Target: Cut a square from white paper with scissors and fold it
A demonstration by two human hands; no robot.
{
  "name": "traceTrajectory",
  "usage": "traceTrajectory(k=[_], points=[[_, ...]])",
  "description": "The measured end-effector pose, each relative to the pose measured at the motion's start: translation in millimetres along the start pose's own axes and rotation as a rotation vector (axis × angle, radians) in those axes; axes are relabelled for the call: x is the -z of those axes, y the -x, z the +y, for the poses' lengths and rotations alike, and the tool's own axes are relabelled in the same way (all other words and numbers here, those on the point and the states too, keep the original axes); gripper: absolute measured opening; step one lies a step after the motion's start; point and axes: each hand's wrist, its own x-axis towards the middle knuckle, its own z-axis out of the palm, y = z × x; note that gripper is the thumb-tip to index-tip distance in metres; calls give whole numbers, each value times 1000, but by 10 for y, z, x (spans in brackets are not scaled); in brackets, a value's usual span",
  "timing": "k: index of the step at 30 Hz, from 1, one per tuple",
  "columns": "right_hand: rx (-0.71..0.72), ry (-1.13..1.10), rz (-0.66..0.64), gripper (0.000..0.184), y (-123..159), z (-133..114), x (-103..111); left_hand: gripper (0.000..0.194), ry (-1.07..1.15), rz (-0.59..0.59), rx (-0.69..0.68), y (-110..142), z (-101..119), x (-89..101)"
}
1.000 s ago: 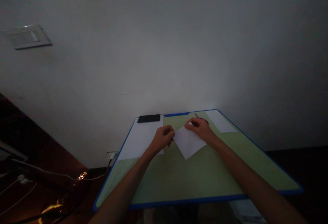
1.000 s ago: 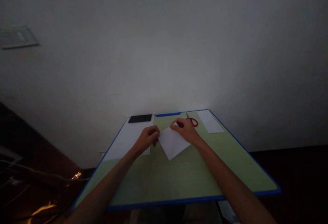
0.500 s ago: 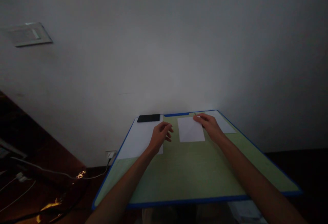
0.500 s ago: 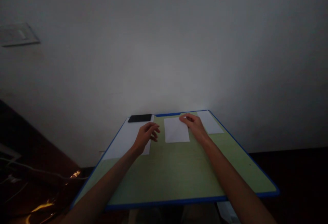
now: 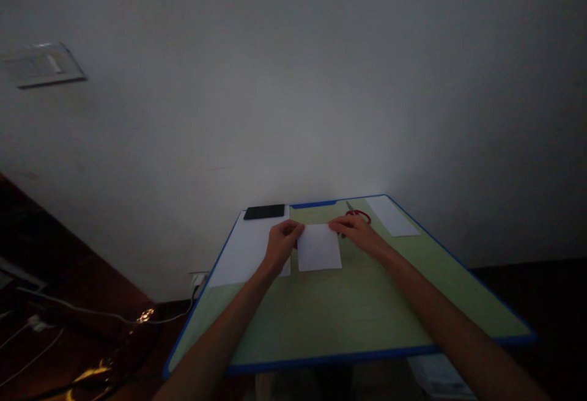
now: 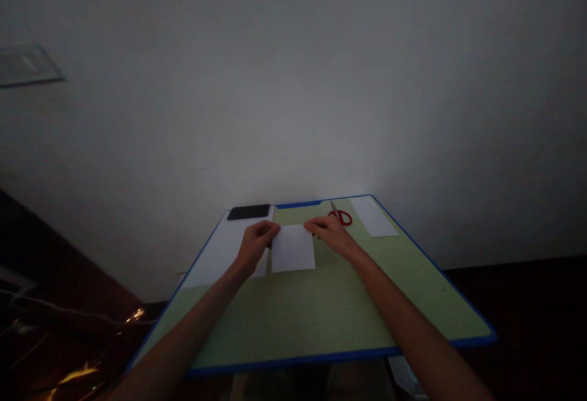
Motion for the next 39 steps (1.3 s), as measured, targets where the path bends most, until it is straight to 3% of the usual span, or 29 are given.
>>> traceTrajectory(k=[4, 10, 15, 18, 24, 29, 35, 39], points=[[-2, 33, 49, 32, -9, 18, 22, 30, -17, -14, -18, -4, 11, 9], [-14, -14, 16, 35, -3, -8, -17, 30, -14, -1, -26, 10, 36, 6], [4, -8, 58, 34, -12, 22, -37, 33, 57, -9, 24, 13, 36, 2], [-26, -114, 89, 38, -3, 22, -61, 34, 127, 32, 77, -2, 38, 18], [2, -241, -34, 47, 64, -54, -128, 33, 245, 145, 222, -42, 29, 69], [62, -250, -87, 59, 94, -54, -137, 30, 250, 175, 248, -55, 4, 87], [87, -210, -143, 49, 98, -51, -129, 27, 230, 149, 285, -65, -34, 84], [126, -74, -3, 29, 58, 20, -159, 36, 131, 74, 266, -47, -55, 34]])
